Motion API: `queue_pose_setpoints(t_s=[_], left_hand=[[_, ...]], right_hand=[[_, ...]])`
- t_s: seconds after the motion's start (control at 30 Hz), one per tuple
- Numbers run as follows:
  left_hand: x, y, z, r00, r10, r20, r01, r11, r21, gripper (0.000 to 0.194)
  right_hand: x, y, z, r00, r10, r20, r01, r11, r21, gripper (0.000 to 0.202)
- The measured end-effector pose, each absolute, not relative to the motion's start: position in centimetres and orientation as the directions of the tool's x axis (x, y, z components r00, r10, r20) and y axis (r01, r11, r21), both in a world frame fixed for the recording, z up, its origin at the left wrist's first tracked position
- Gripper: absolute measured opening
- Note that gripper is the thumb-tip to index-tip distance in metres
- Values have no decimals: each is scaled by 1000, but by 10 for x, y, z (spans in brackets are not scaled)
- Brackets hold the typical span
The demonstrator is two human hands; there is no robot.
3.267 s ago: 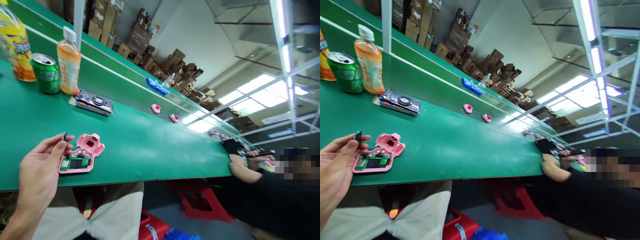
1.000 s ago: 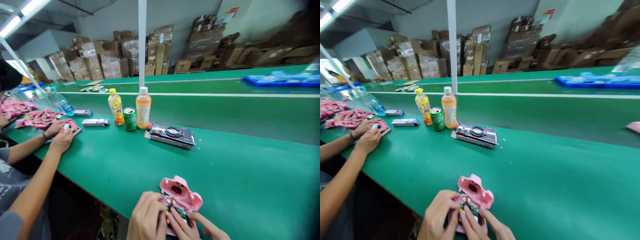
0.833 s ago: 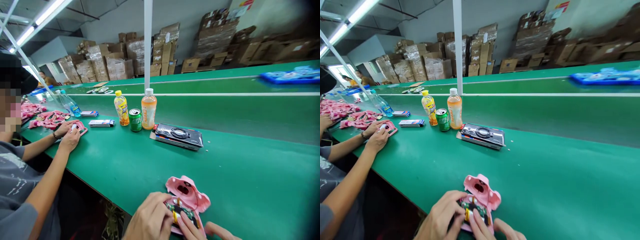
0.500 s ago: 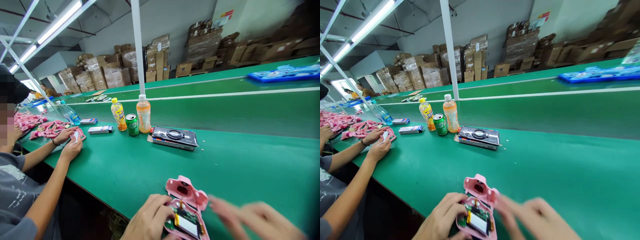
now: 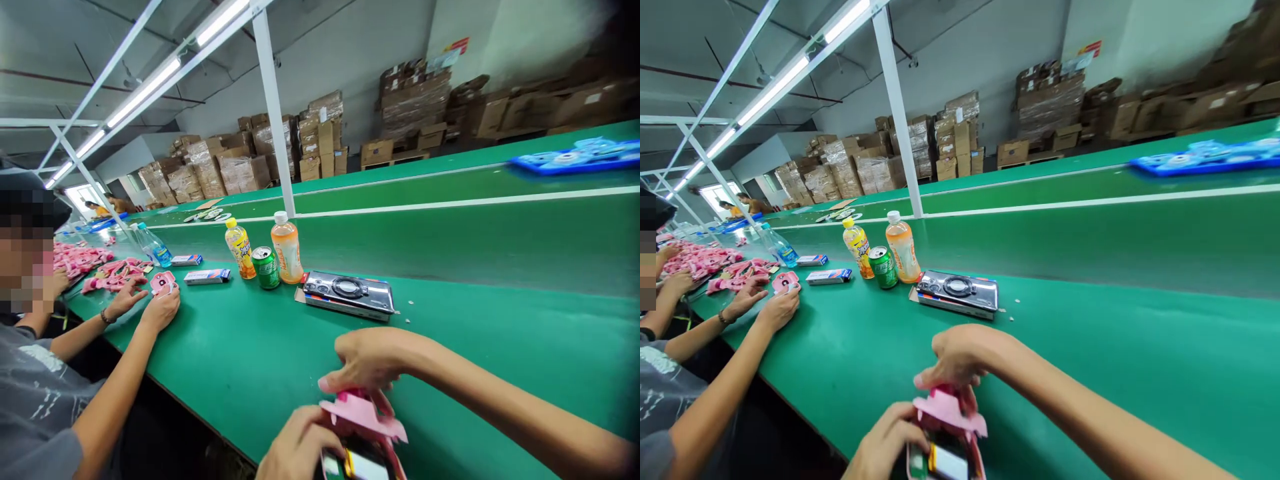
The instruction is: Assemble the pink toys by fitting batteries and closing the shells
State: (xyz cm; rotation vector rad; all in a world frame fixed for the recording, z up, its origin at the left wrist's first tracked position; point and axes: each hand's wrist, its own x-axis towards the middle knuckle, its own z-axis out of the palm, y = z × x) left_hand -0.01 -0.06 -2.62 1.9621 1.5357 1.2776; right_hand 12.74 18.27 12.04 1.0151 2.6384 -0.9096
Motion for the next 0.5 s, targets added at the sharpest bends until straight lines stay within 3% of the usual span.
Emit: queue_pose_setpoints(t_s=[0.1,0.23,0.37,0.5], left_hand=[[1,-10,-1,-222,899,378,262,-318,911,37],[5,-12,21,-460,861,216,-37,-261,965,38],[15,-4,26,-456,884,97,-256,-235,938,49],[21,7,33,-448,893,47,-263,-182,947,65]], right_hand=[[142,177,140,-807,362,-467,584,612,-534,46],[160,168,155,-915,336,-225,396,640,-658,31],[170,156,161,-926,372,-67,321,678,-661,32],[170,150,168,-940,340,-20,274,720,-638,33]])
